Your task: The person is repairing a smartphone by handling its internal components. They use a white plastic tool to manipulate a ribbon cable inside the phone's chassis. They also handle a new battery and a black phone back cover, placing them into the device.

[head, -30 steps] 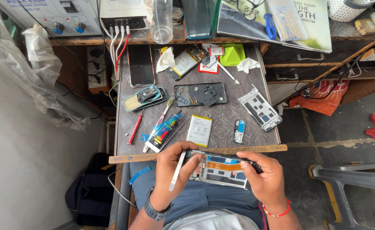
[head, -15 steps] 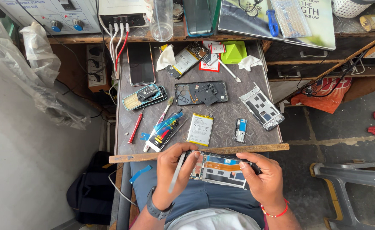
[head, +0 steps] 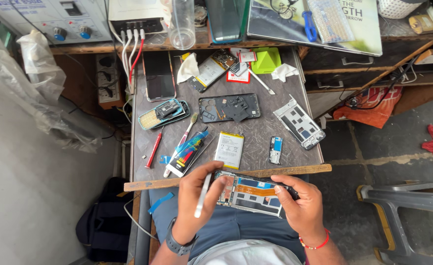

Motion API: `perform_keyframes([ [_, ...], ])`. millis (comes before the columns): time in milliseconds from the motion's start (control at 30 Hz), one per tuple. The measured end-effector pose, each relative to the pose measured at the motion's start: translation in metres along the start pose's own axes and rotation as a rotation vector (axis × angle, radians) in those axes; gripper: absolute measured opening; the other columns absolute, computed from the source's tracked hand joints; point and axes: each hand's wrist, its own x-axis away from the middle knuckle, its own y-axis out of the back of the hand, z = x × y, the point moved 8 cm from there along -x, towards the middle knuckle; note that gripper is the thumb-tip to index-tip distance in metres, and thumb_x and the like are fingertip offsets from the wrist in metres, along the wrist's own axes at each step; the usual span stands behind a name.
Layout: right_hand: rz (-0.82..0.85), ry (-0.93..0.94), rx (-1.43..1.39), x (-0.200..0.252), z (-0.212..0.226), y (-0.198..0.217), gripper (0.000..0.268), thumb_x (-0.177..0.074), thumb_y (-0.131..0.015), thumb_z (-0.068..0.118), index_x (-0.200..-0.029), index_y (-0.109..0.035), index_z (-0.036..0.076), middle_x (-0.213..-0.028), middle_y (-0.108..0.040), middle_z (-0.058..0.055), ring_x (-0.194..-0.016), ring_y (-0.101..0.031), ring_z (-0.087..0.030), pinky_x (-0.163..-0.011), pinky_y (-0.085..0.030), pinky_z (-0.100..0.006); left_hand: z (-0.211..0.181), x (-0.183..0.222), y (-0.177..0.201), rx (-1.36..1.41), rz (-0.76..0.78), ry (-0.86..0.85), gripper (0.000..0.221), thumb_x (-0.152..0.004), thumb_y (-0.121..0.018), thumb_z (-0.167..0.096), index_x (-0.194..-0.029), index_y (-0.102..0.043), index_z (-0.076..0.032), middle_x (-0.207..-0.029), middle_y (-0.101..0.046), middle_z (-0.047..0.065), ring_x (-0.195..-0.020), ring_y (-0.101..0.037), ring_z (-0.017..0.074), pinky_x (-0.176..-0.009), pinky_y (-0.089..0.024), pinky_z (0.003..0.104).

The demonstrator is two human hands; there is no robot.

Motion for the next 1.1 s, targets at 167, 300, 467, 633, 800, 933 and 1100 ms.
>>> perform_keyframes([
  [167,-0.034,-0.038,-0.062,0.004,-0.012,0.003,0.023,-0.092,-0.069,0.004,-0.113,-0.076,-0.001,-0.074,-0.074,-0.003,-0.059,-0.054,0.000,-0.053,-0.041,-0.017,0.018,0.006,0.003,0.297,0.027,0.068,0.033,-0.093,-0.066,-0.007,-0.123,-0.066,0.008,-0.097,-0.075,0.009,-0.086,-0.066,0.0085,-0.075,-0.054,0.022],
  [300,-0.071,-0.020,-0.155,0.008,-0.014,0.002,0.023,-0.093,-0.065,0.004,-0.114,-0.073,-0.003,-0.087,-0.079,-0.007,-0.075,-0.073,-0.007,-0.064,-0.055,-0.020,0.022,0.012,0.003,0.323,0.038,0.046,0.033,-0.094,-0.067,-0.008,-0.123,-0.064,0.009,-0.103,-0.075,0.009,-0.093,-0.068,0.0082,-0.083,-0.054,0.022],
  [467,0.073,-0.243,-0.512,0.026,-0.051,-0.025,0.032,-0.095,-0.059,0.005,-0.123,-0.066,-0.009,-0.101,-0.079,-0.017,-0.089,-0.077,-0.018,-0.078,-0.061,-0.029,0.050,0.019,0.004,0.415,0.033,0.189,0.034,-0.095,-0.068,-0.011,-0.123,-0.069,0.008,-0.099,-0.075,0.007,-0.085,-0.063,0.0079,-0.074,-0.050,0.023],
  [633,0.479,-0.356,-0.630,0.039,-0.097,-0.048,0.045,-0.098,-0.061,0.013,-0.137,-0.061,-0.009,-0.111,-0.075,-0.018,-0.102,-0.071,-0.020,-0.090,-0.054,-0.033,0.080,0.019,0.002,0.424,0.143,0.226,0.030,-0.092,-0.071,-0.012,-0.115,-0.074,0.008,-0.095,-0.077,0.007,-0.086,-0.066,0.0096,-0.077,-0.054,0.025],
  [800,0.614,-0.457,-0.491,0.046,-0.177,-0.070,0.047,-0.097,-0.063,0.022,-0.131,-0.062,-0.009,-0.112,-0.076,-0.013,-0.108,-0.069,-0.014,-0.098,-0.053,-0.031,0.101,0.016,-0.025,0.358,0.304,0.234,0.032,-0.088,-0.074,-0.013,-0.114,-0.075,0.006,-0.099,-0.079,0.008,-0.092,-0.069,0.0100,-0.084,-0.055,0.025],
  [933,0.464,-0.475,-0.454,0.043,-0.212,-0.069,0.044,-0.097,-0.061,0.023,-0.128,-0.065,-0.008,-0.104,-0.079,-0.015,-0.102,-0.071,-0.016,-0.092,-0.056,-0.032,0.096,0.015,-0.028,0.281,0.330,0.191,0.033,-0.089,-0.074,-0.014,-0.116,-0.075,0.005,-0.100,-0.080,0.011,-0.095,-0.072,0.0115,-0.085,-0.056,0.025],
  [1100,0.301,-0.633,-0.632,0.030,-0.194,-0.066,0.044,-0.095,-0.056,0.025,-0.122,-0.067,-0.008,-0.098,-0.081,-0.020,-0.089,-0.077,-0.025,-0.082,-0.063,-0.040,0.104,0.018,-0.026,0.467,0.232,0.337,0.046,-0.088,-0.069,-0.015,-0.131,-0.066,0.001,-0.098,-0.077,0.012,-0.084,-0.074,0.0189,-0.071,-0.063,0.033],
])
